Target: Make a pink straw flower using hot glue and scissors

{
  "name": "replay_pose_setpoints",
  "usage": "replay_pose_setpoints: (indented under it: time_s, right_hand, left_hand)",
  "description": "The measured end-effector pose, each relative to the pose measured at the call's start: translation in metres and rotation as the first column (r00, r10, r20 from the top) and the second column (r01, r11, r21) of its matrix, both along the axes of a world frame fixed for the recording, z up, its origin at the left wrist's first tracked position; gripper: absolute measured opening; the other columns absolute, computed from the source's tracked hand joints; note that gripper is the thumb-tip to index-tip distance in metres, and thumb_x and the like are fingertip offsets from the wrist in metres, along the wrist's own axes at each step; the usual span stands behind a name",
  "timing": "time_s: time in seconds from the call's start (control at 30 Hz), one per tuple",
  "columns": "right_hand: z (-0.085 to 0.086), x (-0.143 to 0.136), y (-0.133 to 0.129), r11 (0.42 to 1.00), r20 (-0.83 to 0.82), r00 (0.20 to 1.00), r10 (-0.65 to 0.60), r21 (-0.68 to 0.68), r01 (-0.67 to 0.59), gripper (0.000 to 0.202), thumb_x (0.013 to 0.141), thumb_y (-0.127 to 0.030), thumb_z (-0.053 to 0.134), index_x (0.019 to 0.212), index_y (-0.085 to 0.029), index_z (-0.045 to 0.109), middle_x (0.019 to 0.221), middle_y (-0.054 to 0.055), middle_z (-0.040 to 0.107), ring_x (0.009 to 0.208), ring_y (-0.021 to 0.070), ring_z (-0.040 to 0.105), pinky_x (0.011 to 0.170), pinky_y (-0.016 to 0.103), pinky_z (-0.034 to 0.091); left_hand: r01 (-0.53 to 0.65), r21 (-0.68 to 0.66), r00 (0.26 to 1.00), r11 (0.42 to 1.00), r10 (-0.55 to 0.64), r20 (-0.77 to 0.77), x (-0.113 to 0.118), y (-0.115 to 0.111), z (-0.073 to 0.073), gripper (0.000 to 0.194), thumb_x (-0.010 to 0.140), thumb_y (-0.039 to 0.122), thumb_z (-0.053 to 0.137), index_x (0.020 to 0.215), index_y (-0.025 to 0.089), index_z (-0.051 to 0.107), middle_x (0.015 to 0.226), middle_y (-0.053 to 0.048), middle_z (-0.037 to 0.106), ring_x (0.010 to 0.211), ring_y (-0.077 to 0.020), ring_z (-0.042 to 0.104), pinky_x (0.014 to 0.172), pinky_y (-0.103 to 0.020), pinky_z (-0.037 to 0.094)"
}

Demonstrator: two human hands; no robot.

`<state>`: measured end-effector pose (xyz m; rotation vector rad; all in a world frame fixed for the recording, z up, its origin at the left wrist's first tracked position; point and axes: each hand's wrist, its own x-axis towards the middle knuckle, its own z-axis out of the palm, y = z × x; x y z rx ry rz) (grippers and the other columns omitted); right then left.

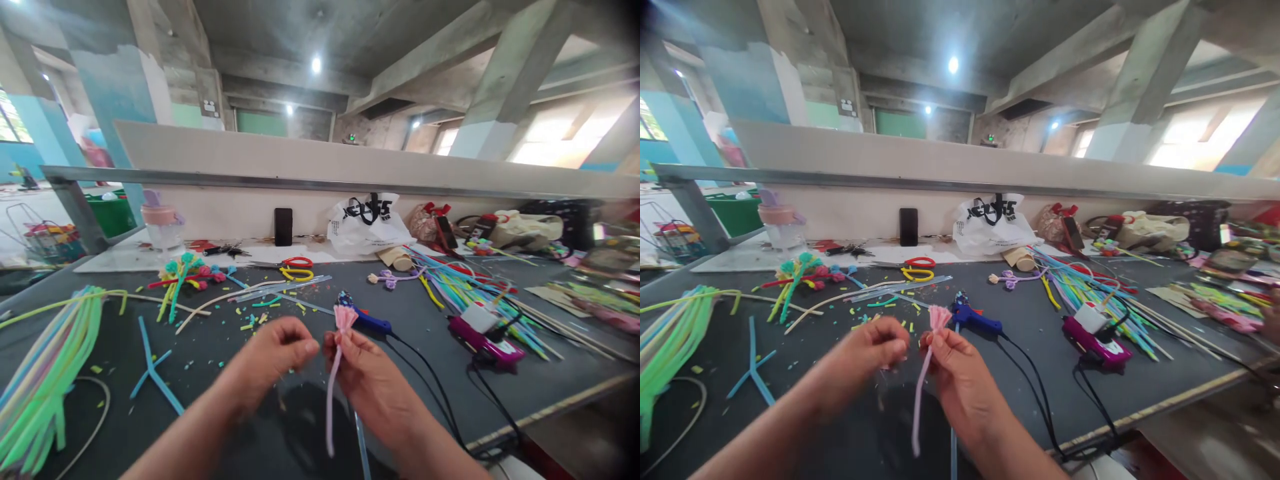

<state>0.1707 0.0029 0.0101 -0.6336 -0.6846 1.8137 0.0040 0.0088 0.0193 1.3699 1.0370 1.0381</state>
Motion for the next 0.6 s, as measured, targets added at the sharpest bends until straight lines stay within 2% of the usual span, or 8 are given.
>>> replay_pose_setpoints:
  time_s: [0.03, 0.07, 0.17, 0.23, 0.33, 0.4, 0.5, 0.6]
  right_hand:
    - [0.003, 0.004, 0.003, 1.0, 0.006, 1.0, 0.019, 0.004, -0.019, 0.014, 0.065, -0.02, 0.078, 0.072, -0.013, 0.068, 0.07, 0.002, 0.065, 0.065, 0.0103, 0.058, 0.066, 0.021, 0.046]
    - [0.004, 0.007, 0.005, 0.999, 0.018, 0.999, 0.04, 0.011, -0.04, 0.013, 0.067, -0.02, 0.077, 0.071, -0.013, 0.067, 0.068, 0.002, 0.064, 0.065, 0.0099, 0.058, 0.066, 0.021, 0.045]
    - [0.006, 0.013, 0.009, 0.995, 0.063, 0.994, 0.09, 0.028, -0.092, 0.013, 0.071, -0.02, 0.074, 0.068, -0.012, 0.065, 0.061, 0.001, 0.06, 0.056, 0.0083, 0.053, 0.059, 0.019, 0.041]
    - [0.004, 0.012, 0.009, 0.994, 0.079, 0.991, 0.107, 0.026, -0.109, 0.013, 0.071, -0.02, 0.073, 0.067, -0.011, 0.063, 0.059, 0.0, 0.057, 0.053, 0.0075, 0.05, 0.055, 0.019, 0.038]
    - [0.002, 0.01, 0.005, 0.99, 0.076, 0.987, 0.141, -0.007, -0.14, 0.014, 0.071, -0.019, 0.072, 0.066, -0.01, 0.062, 0.057, 0.0, 0.056, 0.051, 0.0068, 0.047, 0.053, 0.019, 0.035]
    - [0.001, 0.01, 0.003, 0.987, 0.076, 0.984, 0.16, -0.026, -0.158, 0.014, 0.071, -0.019, 0.071, 0.068, -0.009, 0.062, 0.056, 0.0, 0.055, 0.049, 0.0069, 0.047, 0.052, 0.02, 0.034]
    - [0.002, 0.01, 0.0, 0.984, 0.065, 0.982, 0.175, -0.034, -0.173, 0.014, 0.072, -0.021, 0.07, 0.07, -0.009, 0.062, 0.056, 0.0, 0.054, 0.047, 0.0071, 0.046, 0.053, 0.021, 0.033]
    - [0.005, 0.01, -0.003, 0.981, 0.035, 0.981, 0.189, -0.055, -0.187, 0.013, 0.071, -0.021, 0.069, 0.07, -0.01, 0.062, 0.056, 0.0, 0.055, 0.048, 0.0074, 0.046, 0.054, 0.022, 0.032]
  left_hand:
    - [-0.09, 0.097, 0.97, 0.991, 0.11, -0.219, -0.014, 0.006, 0.004, 0.018, 0.07, 0.036, 0.06, 0.07, 0.017, 0.057, 0.058, 0.004, 0.053, 0.054, -0.0109, 0.048, 0.053, -0.022, 0.037]
    - [-0.149, 0.211, 0.874, 0.966, 0.228, -0.428, -0.028, 0.012, 0.008, 0.018, 0.074, 0.035, 0.054, 0.071, 0.018, 0.058, 0.06, 0.004, 0.054, 0.056, -0.0114, 0.049, 0.054, -0.022, 0.037]
    - [-0.137, 0.256, 0.753, 0.957, 0.269, -0.601, -0.057, 0.025, 0.01, 0.013, 0.071, 0.027, 0.053, 0.065, 0.018, 0.061, 0.058, 0.003, 0.055, 0.057, -0.014, 0.05, 0.056, -0.024, 0.034]
    - [-0.065, 0.261, 0.7, 0.963, 0.23, -0.676, -0.061, 0.028, 0.003, 0.01, 0.067, 0.021, 0.056, 0.061, 0.019, 0.063, 0.059, 0.001, 0.058, 0.061, -0.0163, 0.052, 0.059, -0.026, 0.034]
    - [0.062, 0.275, 0.638, 0.96, 0.174, -0.75, -0.05, 0.028, -0.013, 0.01, 0.063, 0.016, 0.057, 0.062, 0.02, 0.066, 0.069, -0.002, 0.062, 0.072, -0.0193, 0.055, 0.066, -0.027, 0.034]
    - [0.12, 0.276, 0.611, 0.954, 0.148, -0.778, -0.041, 0.028, -0.023, 0.011, 0.064, 0.015, 0.055, 0.062, 0.02, 0.065, 0.071, -0.003, 0.061, 0.073, -0.0194, 0.054, 0.067, -0.027, 0.034]
    - [0.158, 0.272, 0.583, 0.949, 0.133, -0.801, -0.036, 0.03, -0.033, 0.013, 0.064, 0.012, 0.052, 0.059, 0.02, 0.061, 0.068, -0.003, 0.059, 0.068, -0.0186, 0.053, 0.063, -0.026, 0.034]
    - [0.157, 0.281, 0.583, 0.947, 0.141, -0.8, -0.038, 0.029, -0.032, 0.015, 0.068, 0.013, 0.048, 0.061, 0.02, 0.058, 0.066, -0.001, 0.059, 0.066, -0.0175, 0.053, 0.061, -0.025, 0.034]
